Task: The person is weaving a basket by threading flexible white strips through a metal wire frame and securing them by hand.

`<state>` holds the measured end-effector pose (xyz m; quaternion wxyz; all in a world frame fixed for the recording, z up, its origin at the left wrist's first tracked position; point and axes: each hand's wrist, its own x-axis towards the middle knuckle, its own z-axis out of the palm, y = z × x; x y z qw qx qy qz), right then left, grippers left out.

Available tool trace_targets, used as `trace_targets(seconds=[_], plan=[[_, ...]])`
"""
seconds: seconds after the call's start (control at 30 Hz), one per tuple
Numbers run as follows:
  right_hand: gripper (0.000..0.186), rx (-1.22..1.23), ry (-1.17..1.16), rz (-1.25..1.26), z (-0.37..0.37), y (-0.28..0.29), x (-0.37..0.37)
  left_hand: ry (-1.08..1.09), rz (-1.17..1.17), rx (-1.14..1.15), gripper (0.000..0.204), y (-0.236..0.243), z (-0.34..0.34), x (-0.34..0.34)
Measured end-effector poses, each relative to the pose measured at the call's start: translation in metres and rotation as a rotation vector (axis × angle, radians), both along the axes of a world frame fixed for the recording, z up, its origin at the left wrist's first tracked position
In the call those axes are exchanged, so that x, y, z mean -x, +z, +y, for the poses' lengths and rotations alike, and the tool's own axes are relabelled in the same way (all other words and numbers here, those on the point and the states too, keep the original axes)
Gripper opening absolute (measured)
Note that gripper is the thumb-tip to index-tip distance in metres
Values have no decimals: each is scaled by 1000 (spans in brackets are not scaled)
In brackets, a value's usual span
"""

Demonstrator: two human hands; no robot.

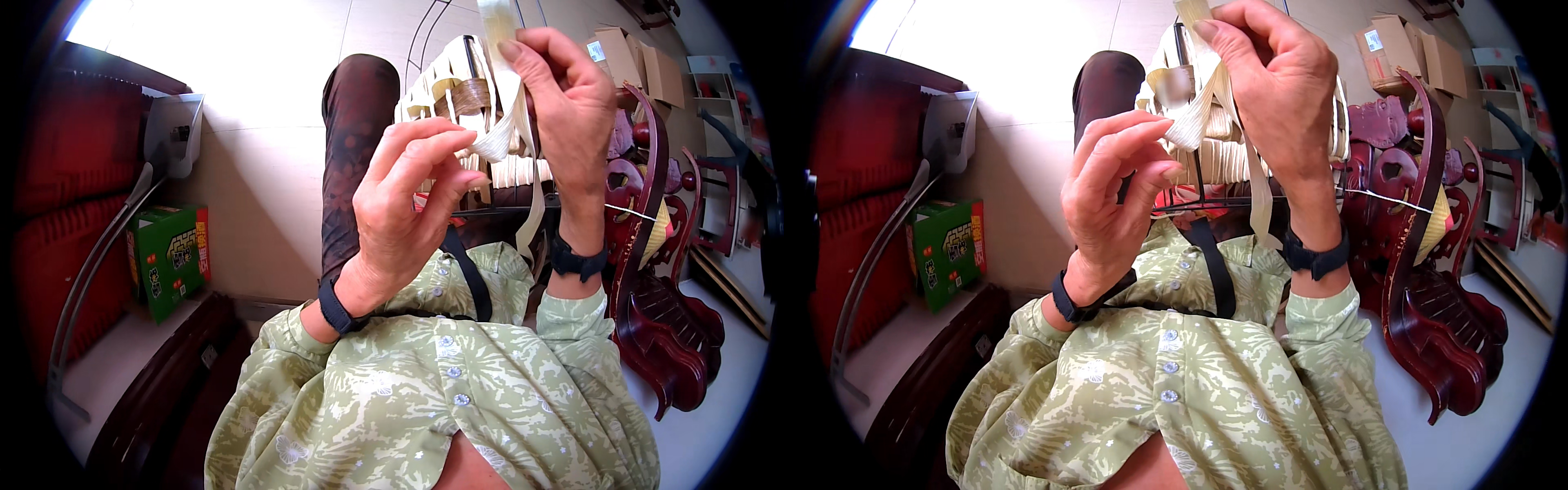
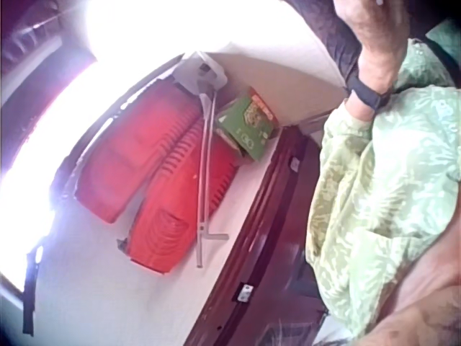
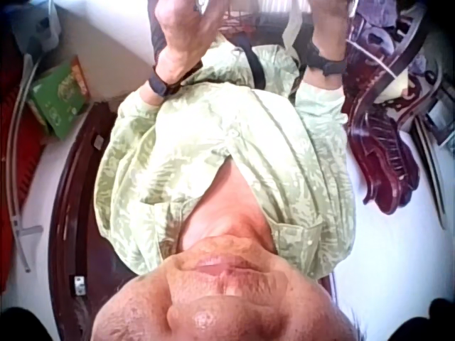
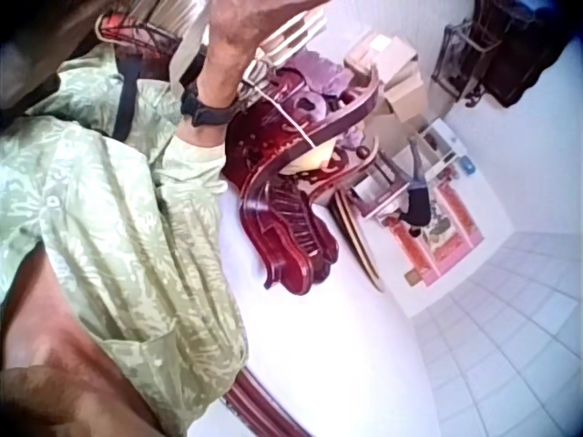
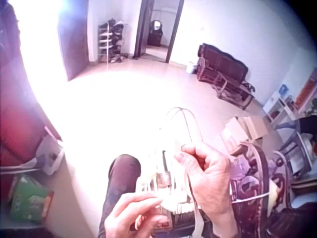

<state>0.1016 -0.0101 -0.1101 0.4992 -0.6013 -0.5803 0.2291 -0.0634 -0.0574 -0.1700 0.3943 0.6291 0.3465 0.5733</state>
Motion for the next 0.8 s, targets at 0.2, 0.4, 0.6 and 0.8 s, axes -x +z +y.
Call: trace_targets(seconds=[0.2, 0.4, 0.6, 0.8], plan=[[11, -85, 60, 189, -2, -13, -7, 99, 109, -190, 27, 3, 13, 4], [12, 74, 24, 128, -16, 4, -7, -73, 151, -89, 11, 20, 58, 16], [14, 339, -74, 155, -58, 25, 2, -252, 467, -261, 12, 43, 99, -2], [16, 348, -156, 231, -74, 24, 5, -434, 784, -329, 16, 66, 115, -8]])
